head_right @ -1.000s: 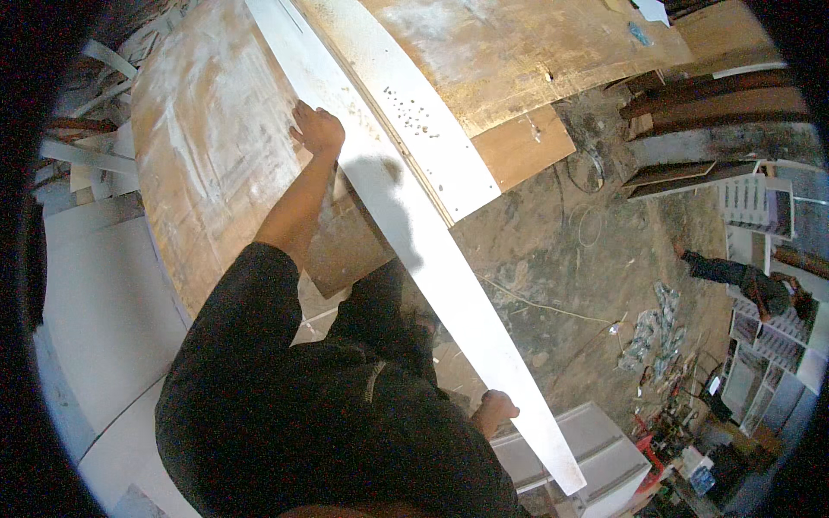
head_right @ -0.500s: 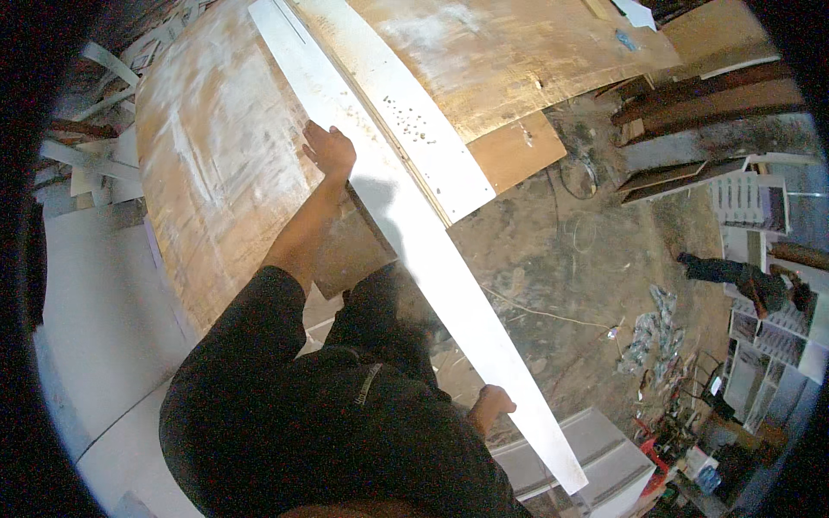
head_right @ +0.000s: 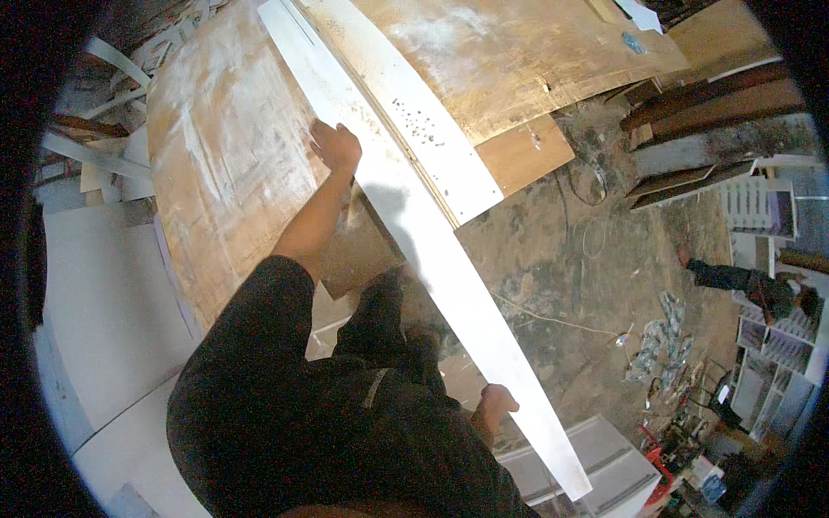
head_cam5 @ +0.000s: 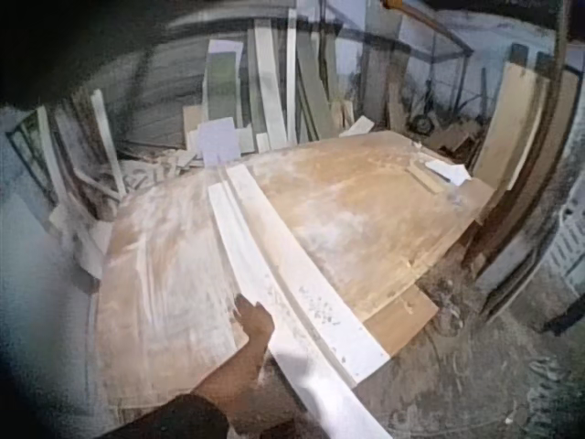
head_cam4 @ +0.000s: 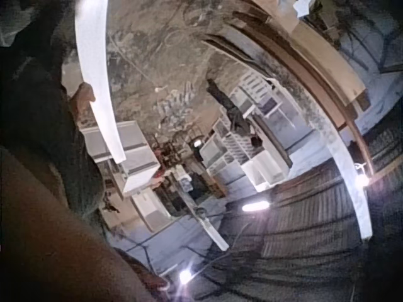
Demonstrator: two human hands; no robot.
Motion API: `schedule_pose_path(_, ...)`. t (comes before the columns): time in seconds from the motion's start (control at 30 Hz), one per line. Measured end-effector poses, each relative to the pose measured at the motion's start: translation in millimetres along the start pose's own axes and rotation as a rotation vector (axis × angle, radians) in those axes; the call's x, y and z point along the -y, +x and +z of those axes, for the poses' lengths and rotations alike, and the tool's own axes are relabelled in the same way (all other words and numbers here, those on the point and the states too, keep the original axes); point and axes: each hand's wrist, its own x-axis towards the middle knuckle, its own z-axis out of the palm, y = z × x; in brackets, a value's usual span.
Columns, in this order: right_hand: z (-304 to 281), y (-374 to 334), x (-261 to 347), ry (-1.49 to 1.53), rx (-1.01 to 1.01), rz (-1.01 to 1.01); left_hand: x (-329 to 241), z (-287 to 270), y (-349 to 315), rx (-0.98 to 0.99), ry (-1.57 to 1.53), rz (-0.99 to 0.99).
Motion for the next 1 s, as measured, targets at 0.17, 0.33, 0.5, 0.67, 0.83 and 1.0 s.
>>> schedule_pose_path(0.17,-6.0,-1.9,4.7,0.016,-0.003,0.002,3.9,8.3,-39.5,-0.041,0.051,0.060)
schedule_pose_path(0.33,-2.7,-4.9,8.3,0.013,0.035,0.024,5.9,10.6,-34.1,-0.044,0.051,0.056)
schedule_pose_path(0.5,-8.6,-14.9,18.6,0.016,0.071,0.043,8.0,7.9,-14.9,-0.035,0.071,0.059)
schedule_pose_path(0.67,-31.2,-28.3,31.1,0.028,0.095,0.067,9.2,10.4,3.9,-0.060,0.067,0.049)
schedule_pose_path(0.83,-61.3,-53.1,41.9,0.066,0.177,0.117,4.1,11.4,4.0,-0.061,0.107,0.060)
schedule_pose_path(1.0,-78.4,-64.2,44.0,0.066,0.274,0.105,10.9,14.2,-1.1,-0.146,0.061,0.103)
